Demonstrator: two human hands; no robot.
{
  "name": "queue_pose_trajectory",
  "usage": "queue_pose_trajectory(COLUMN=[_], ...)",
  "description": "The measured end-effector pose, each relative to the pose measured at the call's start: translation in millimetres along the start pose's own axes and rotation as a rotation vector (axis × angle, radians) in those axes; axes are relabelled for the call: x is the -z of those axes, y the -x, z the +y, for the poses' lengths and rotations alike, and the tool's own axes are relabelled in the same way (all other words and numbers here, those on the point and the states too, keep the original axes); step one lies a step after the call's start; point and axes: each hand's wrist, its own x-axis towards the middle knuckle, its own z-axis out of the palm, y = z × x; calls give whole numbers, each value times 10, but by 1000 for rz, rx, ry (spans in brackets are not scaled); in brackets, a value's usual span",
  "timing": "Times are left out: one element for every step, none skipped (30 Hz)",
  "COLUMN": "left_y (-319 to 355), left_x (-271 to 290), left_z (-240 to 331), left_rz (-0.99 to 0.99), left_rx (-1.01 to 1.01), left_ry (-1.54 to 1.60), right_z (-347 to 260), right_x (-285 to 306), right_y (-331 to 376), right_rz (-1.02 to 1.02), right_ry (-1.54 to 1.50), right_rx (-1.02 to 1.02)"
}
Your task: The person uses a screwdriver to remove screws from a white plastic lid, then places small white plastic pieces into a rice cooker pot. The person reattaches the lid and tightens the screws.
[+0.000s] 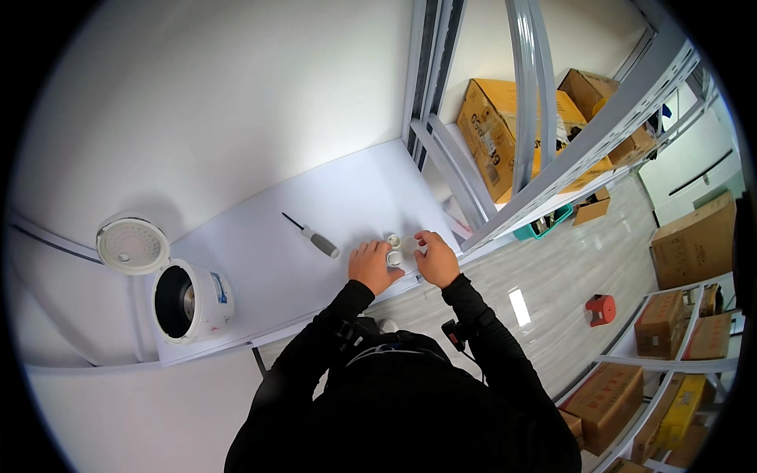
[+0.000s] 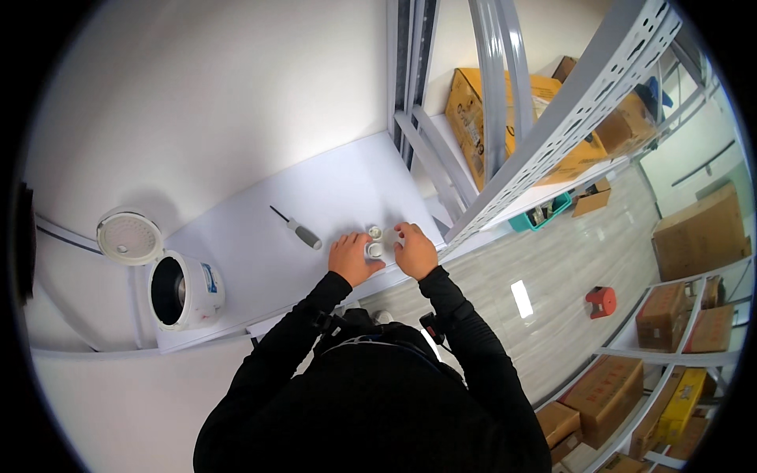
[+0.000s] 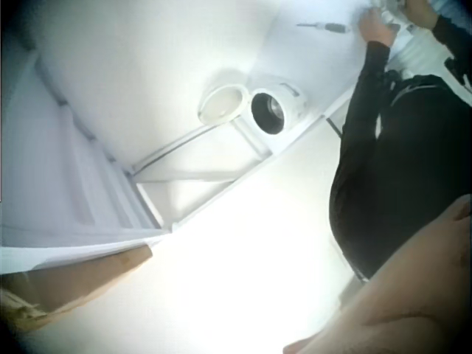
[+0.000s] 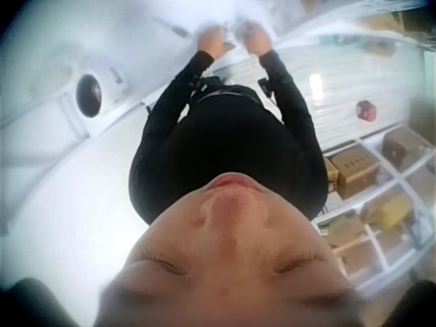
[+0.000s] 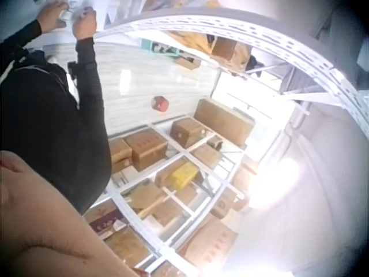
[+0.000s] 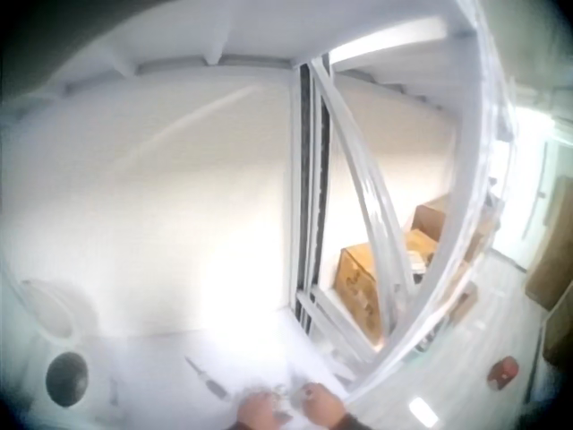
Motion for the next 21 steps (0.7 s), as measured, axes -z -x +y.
queue_pose_trajectory(left_y=[-12,-21,-22,-18,-7,-2,9,21,29,42,58,64,73,87,82,83,91,102,122,143,168], left_x=[-46,-89,-122,-150,-173,-152,-126,-99,-52,-3,44,115,187,260,332,406,481,576,666,746,809], left_z=[0,-3,-25,-54,-87,-97,-110,-126,-163,-202,-237,-242,-247,-251,-256,-261,-265,-262,-247,-238,-241], left_rz=[4,8,12,17,22,32,43,54,67,80,95,110,126,143,161,181,201,219,236,253,269], left_rx=[11,24,16,9,3,-4,-9,-14,-25,-36,-46,-19,9,37,58,80,101,112,119,126,112], left_ry=[4,9,14,20,25,43,60,78,114,150,187,237,287,338,375,411,448,450,454,457,419], right_z=[-15,-25,-11,1,10,13,15,14,-19,-55,-96,-131,-171,-212,-221,-217,-218,-212,-190,-166,-149], right_x=[25,56,57,56,53,55,59,58,43,25,1,-22,-51,-78,-116,-169,-220,-272,-311,-344,-360], right_y=[2,-5,-5,-6,-8,-24,-45,-64,-97,-127,-159,-198,-236,-267,-305,-330,-348,-386,-419,-451,-473], right_rz=[-19,-39,-39,-41,-44,-40,-38,-36,-31,-27,-23,-35,-46,-58,-71,-83,-95,-119,-139,-159,-174], right_ry=[1,2,-1,-3,-6,6,18,30,37,44,50,79,108,136,171,205,239,282,326,371,385], right_rx=[-6,-10,-1,9,20,43,67,93,128,164,201,233,265,298,310,323,336,334,330,326,329])
